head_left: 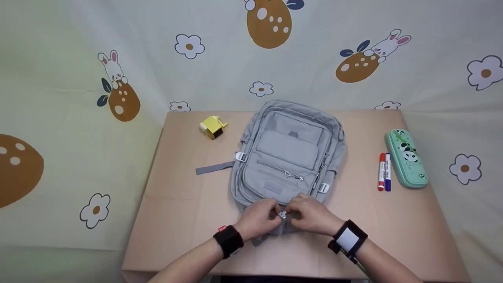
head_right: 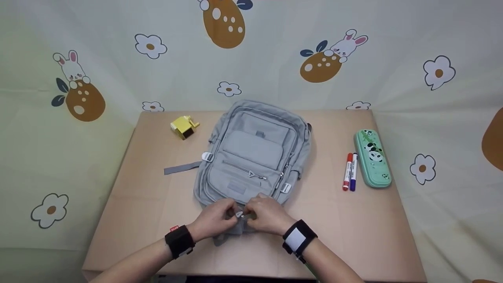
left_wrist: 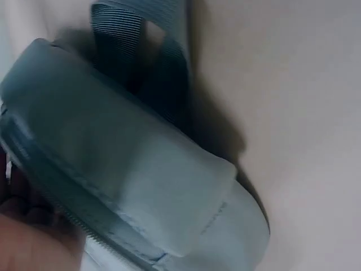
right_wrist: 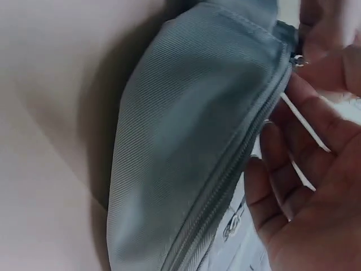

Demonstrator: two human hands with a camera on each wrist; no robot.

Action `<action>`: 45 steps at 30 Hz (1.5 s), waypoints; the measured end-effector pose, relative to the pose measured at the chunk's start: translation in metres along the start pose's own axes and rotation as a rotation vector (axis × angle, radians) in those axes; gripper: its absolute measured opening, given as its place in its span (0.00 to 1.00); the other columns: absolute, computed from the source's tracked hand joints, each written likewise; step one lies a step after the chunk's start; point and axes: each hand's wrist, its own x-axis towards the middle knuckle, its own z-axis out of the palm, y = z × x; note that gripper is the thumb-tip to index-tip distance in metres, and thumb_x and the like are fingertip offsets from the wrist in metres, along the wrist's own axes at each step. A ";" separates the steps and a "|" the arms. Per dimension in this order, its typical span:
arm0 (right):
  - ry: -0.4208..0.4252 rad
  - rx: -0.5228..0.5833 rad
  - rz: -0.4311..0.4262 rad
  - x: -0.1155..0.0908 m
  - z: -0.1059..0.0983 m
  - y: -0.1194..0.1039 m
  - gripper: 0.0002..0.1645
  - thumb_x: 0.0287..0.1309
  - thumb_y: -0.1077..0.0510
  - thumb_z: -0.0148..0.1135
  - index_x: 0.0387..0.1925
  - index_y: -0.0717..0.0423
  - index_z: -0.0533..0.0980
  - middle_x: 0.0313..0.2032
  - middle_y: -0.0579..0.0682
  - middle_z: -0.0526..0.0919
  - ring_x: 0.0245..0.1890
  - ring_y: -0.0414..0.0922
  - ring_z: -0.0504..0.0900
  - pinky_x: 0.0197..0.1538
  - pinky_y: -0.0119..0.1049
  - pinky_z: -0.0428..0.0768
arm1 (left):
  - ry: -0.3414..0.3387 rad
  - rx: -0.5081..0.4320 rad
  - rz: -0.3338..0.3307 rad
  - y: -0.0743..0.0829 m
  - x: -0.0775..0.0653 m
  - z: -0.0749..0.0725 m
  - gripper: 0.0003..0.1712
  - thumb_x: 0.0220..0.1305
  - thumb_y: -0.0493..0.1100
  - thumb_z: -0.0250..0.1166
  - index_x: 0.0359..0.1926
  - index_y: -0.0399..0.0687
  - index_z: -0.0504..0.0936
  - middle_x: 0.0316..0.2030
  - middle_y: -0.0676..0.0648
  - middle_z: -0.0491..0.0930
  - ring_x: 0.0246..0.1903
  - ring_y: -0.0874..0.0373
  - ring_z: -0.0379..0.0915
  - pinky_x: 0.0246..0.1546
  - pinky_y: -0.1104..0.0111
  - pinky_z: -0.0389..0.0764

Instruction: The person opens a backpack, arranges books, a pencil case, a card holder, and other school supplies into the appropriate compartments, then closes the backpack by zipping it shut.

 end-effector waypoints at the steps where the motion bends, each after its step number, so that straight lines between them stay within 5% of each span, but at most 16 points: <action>1: 0.002 -0.020 -0.026 0.001 0.002 0.000 0.11 0.51 0.59 0.72 0.40 0.49 0.86 0.36 0.39 0.84 0.37 0.39 0.75 0.41 0.36 0.76 | -0.019 -0.010 -0.027 0.002 0.000 -0.001 0.06 0.61 0.45 0.67 0.33 0.56 0.76 0.29 0.61 0.73 0.29 0.66 0.69 0.30 0.71 0.72; 5: 0.003 -0.092 -0.065 0.002 0.008 0.000 0.10 0.53 0.55 0.75 0.39 0.48 0.87 0.35 0.39 0.85 0.37 0.39 0.77 0.43 0.38 0.77 | -0.096 -0.016 -0.094 0.005 0.001 -0.005 0.06 0.65 0.45 0.62 0.32 0.55 0.73 0.28 0.59 0.72 0.29 0.64 0.69 0.30 0.67 0.72; 13: 0.034 -0.133 -0.087 0.001 0.012 0.002 0.07 0.56 0.52 0.75 0.36 0.48 0.88 0.32 0.40 0.85 0.33 0.39 0.80 0.38 0.37 0.80 | -0.138 0.021 0.019 -0.004 -0.005 -0.017 0.07 0.70 0.44 0.66 0.33 0.52 0.78 0.30 0.60 0.74 0.31 0.66 0.70 0.34 0.71 0.74; 21: 0.065 -0.136 -0.087 0.000 0.009 0.001 0.06 0.58 0.49 0.74 0.34 0.46 0.88 0.30 0.38 0.85 0.30 0.36 0.80 0.34 0.34 0.79 | -0.157 0.397 0.144 0.000 -0.002 -0.031 0.09 0.74 0.50 0.62 0.36 0.52 0.79 0.31 0.57 0.76 0.35 0.61 0.74 0.40 0.66 0.76; 31: 0.020 -0.108 -0.031 -0.005 0.000 0.006 0.05 0.57 0.51 0.75 0.33 0.46 0.87 0.30 0.39 0.85 0.29 0.36 0.80 0.35 0.35 0.81 | -0.122 0.544 0.173 -0.021 -0.010 -0.062 0.05 0.69 0.40 0.63 0.34 0.46 0.79 0.28 0.52 0.76 0.31 0.56 0.74 0.34 0.66 0.77; 36: 0.003 -0.096 -0.009 -0.005 0.000 0.007 0.05 0.56 0.51 0.75 0.33 0.46 0.87 0.30 0.38 0.84 0.29 0.35 0.78 0.35 0.36 0.80 | -0.154 0.516 0.170 -0.032 -0.016 -0.074 0.07 0.71 0.42 0.64 0.34 0.47 0.84 0.29 0.53 0.76 0.31 0.58 0.72 0.34 0.66 0.76; 45: -0.025 -0.094 0.001 0.002 0.005 -0.003 0.08 0.58 0.50 0.73 0.37 0.47 0.87 0.32 0.39 0.85 0.32 0.38 0.81 0.39 0.39 0.81 | -0.139 0.420 0.099 -0.037 -0.018 -0.066 0.05 0.69 0.42 0.64 0.34 0.51 0.78 0.27 0.57 0.72 0.28 0.59 0.68 0.31 0.66 0.75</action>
